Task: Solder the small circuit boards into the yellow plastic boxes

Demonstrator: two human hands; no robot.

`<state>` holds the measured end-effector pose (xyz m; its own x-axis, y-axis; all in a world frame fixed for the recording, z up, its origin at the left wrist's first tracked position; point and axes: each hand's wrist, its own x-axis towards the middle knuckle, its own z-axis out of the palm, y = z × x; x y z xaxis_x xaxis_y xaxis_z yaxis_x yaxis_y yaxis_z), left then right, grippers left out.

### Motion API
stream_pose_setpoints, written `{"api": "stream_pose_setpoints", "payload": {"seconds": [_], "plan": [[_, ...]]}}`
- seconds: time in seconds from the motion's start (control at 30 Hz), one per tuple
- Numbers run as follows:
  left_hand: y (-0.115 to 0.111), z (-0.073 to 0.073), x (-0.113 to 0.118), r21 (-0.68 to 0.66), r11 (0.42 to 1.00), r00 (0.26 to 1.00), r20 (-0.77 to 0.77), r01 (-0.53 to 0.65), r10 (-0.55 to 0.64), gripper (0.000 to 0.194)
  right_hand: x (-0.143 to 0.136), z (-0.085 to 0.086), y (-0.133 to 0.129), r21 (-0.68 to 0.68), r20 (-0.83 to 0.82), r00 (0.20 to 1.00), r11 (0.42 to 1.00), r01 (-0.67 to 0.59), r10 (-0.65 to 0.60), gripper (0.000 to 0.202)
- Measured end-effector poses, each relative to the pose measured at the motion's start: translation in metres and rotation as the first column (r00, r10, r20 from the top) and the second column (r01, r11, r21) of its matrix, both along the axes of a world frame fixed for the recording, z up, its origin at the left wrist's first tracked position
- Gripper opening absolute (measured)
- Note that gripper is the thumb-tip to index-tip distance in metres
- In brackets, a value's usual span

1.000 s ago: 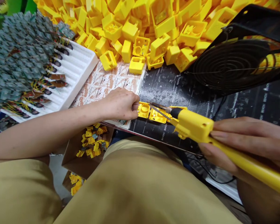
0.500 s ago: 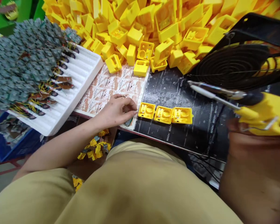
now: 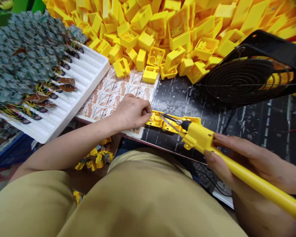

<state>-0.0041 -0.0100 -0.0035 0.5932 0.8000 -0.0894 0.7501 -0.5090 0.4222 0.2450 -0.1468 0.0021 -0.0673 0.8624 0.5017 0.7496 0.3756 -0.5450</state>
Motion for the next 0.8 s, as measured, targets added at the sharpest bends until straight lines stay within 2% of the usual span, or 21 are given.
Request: {"api": "stream_pose_setpoints", "payload": {"seconds": [0.1, 0.2, 0.27, 0.37, 0.43, 0.53, 0.6, 0.73, 0.8], "plan": [[0.000, 0.000, 0.001, -0.007, 1.000, 1.000, -0.016, -0.025, 0.025, 0.015, -0.004, 0.002, 0.010, 0.042, -0.034, 0.988, 0.988, -0.147, 0.148, 0.027], [0.000, 0.002, 0.002, 0.006, 0.998, 0.997, -0.050, -0.058, 0.058, 0.017, -0.005, 0.002, 0.015, -0.005, 0.034, 0.967, 0.967, -0.253, 0.253, 0.002], [-0.001, 0.003, 0.003, 0.008, 0.998, 0.995, -0.067, -0.067, 0.067, 0.018, -0.005, 0.002, 0.015, -0.048, 0.086, 0.965, 0.969, -0.243, 0.247, 0.008], [-0.001, 0.005, 0.005, 0.000, 0.998, 0.993, -0.095, -0.065, 0.065, 0.019, -0.005, 0.005, 0.019, -0.078, 0.133, 0.953, 0.962, -0.263, 0.271, 0.005], [0.000, 0.006, 0.007, 0.002, 0.998, 0.991, -0.116, -0.061, 0.060, 0.018, -0.004, 0.005, 0.025, -0.036, 0.187, 0.928, 0.946, -0.322, 0.322, 0.003], [0.002, 0.008, 0.009, -0.008, 0.999, 0.989, -0.142, -0.051, 0.049, 0.017, -0.003, 0.006, 0.034, 0.054, 0.273, 0.864, 0.890, -0.453, 0.423, 0.012], [0.004, 0.009, 0.011, -0.020, 0.999, 0.989, -0.145, -0.044, 0.041, 0.017, -0.004, 0.009, 0.034, 0.055, 0.269, 0.866, 0.891, -0.451, 0.421, 0.017], [0.004, 0.011, 0.010, -0.032, 0.999, 0.988, -0.154, -0.034, 0.028, 0.017, -0.003, 0.019, 0.025, -0.078, 0.175, 0.933, 0.949, -0.307, 0.316, 0.004], [0.004, 0.011, 0.009, -0.037, 0.999, 0.990, -0.140, -0.037, 0.031, 0.017, -0.001, 0.022, 0.021, -0.118, 0.150, 0.946, 0.955, -0.272, 0.288, 0.007]]}}
